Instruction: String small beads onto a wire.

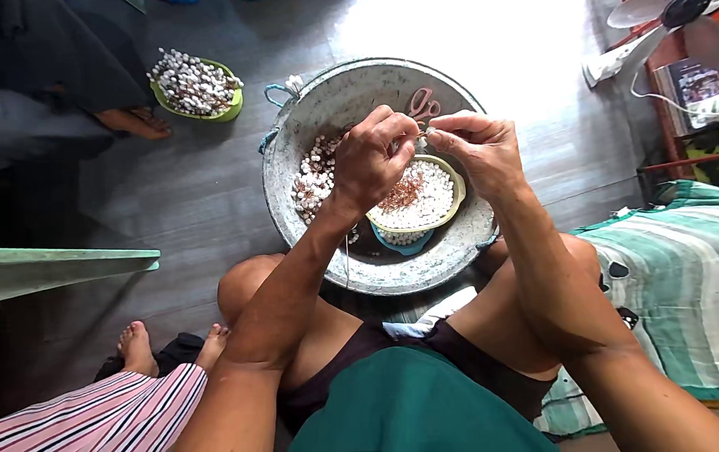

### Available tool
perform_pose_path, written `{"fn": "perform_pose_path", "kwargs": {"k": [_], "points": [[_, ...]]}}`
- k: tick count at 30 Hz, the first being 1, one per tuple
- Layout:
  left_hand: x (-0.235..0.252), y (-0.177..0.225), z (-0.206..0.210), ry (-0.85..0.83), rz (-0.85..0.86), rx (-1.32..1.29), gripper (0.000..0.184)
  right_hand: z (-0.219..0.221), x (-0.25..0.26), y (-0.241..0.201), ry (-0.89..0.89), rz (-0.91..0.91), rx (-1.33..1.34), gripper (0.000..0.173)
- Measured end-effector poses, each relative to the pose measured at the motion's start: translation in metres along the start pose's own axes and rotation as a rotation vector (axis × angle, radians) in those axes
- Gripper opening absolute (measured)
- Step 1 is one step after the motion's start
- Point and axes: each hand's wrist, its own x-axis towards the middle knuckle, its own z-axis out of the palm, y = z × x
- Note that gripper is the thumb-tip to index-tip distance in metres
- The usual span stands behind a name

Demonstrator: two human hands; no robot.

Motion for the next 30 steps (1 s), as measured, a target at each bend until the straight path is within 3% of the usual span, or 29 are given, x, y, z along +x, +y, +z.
{"fn": "perform_pose_path", "kwargs": {"k": [6, 30], "points": [[-0.0002, -0.0006, 0.0019, -0.024, -0.019, 0.014, 0.015, 0.0003, -0.0015, -0.0032, -0.014, 0.006, -0.062, 0.025], [0.0002, 0.0022, 0.0056, -0.059, 0.024, 0.067, 0.012, 0.0043, -0.0039, -0.0013, 0.037, -0.051, -0.17, 0.014]]}}
